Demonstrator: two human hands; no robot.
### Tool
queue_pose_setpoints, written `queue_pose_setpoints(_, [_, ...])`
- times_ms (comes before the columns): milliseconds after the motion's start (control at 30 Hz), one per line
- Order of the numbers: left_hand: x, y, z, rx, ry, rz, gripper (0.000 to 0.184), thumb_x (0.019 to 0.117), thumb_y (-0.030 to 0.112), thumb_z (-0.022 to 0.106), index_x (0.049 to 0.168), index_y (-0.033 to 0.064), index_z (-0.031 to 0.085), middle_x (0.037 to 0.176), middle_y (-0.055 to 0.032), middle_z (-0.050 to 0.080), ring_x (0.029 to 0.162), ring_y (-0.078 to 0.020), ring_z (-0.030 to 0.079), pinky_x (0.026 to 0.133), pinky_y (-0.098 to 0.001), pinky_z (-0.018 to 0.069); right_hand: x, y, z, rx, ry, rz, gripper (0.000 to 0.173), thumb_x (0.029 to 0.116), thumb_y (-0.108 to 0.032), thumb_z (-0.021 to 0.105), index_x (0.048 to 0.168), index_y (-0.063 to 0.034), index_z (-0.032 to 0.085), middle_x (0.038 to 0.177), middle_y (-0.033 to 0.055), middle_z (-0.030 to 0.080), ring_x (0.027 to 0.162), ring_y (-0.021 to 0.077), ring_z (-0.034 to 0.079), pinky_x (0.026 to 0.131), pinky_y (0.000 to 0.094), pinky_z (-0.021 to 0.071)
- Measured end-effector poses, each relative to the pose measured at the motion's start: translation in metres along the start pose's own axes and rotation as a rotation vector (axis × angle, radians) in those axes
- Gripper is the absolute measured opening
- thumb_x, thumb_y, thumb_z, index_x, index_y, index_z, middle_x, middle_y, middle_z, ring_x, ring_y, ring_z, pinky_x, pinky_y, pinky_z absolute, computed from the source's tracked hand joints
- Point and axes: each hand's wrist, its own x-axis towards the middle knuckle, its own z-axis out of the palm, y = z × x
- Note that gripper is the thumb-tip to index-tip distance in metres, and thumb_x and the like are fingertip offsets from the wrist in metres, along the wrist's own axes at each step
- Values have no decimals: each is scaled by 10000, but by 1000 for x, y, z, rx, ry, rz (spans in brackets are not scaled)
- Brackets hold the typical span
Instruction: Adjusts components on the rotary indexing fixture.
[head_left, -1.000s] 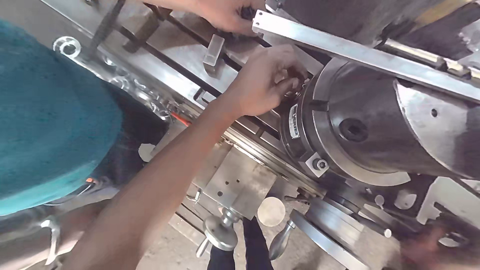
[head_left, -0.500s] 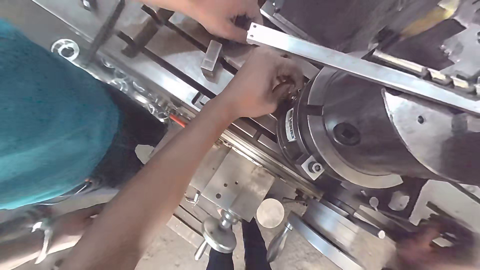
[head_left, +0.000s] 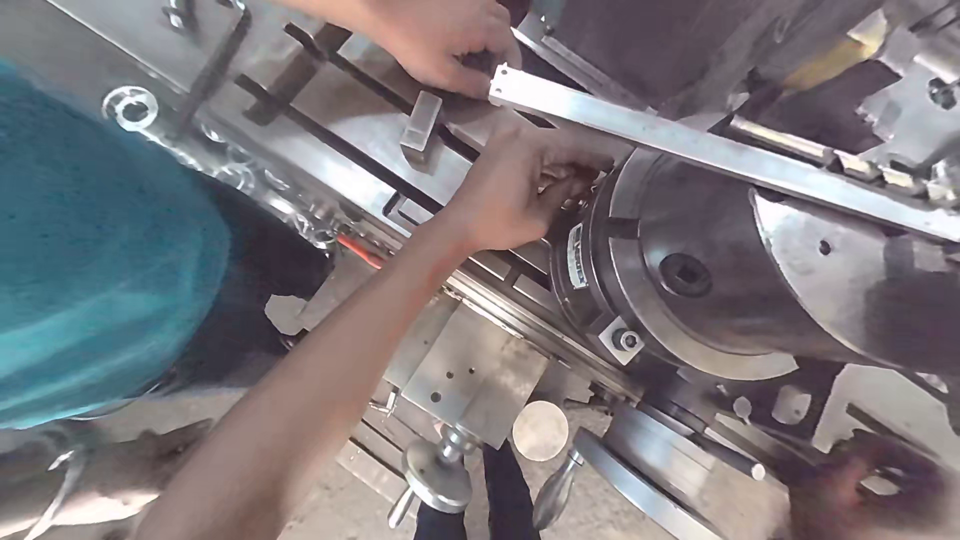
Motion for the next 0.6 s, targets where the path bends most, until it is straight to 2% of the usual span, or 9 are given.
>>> queue_pose_setpoints(100, [0, -1, -1, 51, 4, 5, 286, 912, 39, 622, 1184, 21, 709, 1106, -63, 732, 1016, -50, 696, 912, -261, 589, 0, 2, 1, -13, 2, -1, 325, 1013, -173, 527, 1092, 126, 626, 1002, 291, 653, 936, 303, 646, 843, 381, 525])
queue_pose_setpoints(167, [-1, -2, 0, 123, 38, 5, 321, 887, 124, 695, 1196, 37, 713, 1102, -69, 722, 999, -70, 679, 906, -276, 555, 0, 5, 2, -14, 4, -14, 327, 1015, -186, 525, 1084, 117, 628, 996, 287, 650, 925, 300, 643, 833, 378, 525])
queue_pose_setpoints(267, [0, -1, 1, 59, 81, -21, 172, 875, 99, 768, 1036, 47, 739, 978, -22, 738, 898, -18, 705, 838, -205, 601, 0, 5, 1, -9, -3, -19, 316, 1012, -176, 531, 1086, 115, 630, 1008, 290, 651, 939, 301, 642, 843, 369, 522])
queue_pose_setpoints(333, [0, 0, -1, 53, 64, -13, 124, 902, 58, 717, 1021, 57, 752, 981, -6, 753, 929, -9, 702, 881, -223, 588, 0, 5, 1, -10, -9, -17, 321, 1005, -178, 529, 1089, 114, 632, 1015, 285, 656, 947, 288, 644, 848, 362, 522])
queue_pose_setpoints(400, [-1, 0, -2, 90, 50, -9, 196, 915, 39, 644, 1082, 61, 744, 1027, -18, 747, 969, -23, 684, 905, -254, 557, -1, 5, 2, -10, -6, -10, 327, 1008, -184, 529, 1093, 116, 629, 1010, 280, 656, 938, 277, 646, 839, 349, 521])
queue_pose_setpoints(467, [-1, 1, -2, 83, 31, -48, 296, 919, 64, 622, 1201, 56, 713, 1126, -65, 717, 1028, -70, 667, 922, -282, 544, -2, 6, 3, -2, 1, -3, 322, 1008, -173, 536, 1106, 121, 622, 1012, 278, 654, 934, 273, 647, 841, 350, 523])
queue_pose_setpoints(533, [1, 1, 0, 70, 29, -112, 299, 917, 127, 694, 1213, 97, 717, 1157, -57, 706, 1019, -73, 666, 886, -262, 554, -2, 6, 5, 17, 8, 3, 310, 1016, -155, 549, 1113, 131, 623, 1030, 285, 654, 952, 268, 646, 849, 341, 526])
queue_pose_setpoints(600, [3, 1, 2, 12, 52, -145, 205, 900, 125, 754, 1101, 89, 742, 1023, -20, 723, 889, -32, 692, 788, -211, 593, -3, 7, 5, 20, 11, 15, 306, 1025, -149, 550, 1117, 131, 630, 1056, 296, 654, 982, 278, 648, 877, 345, 526])
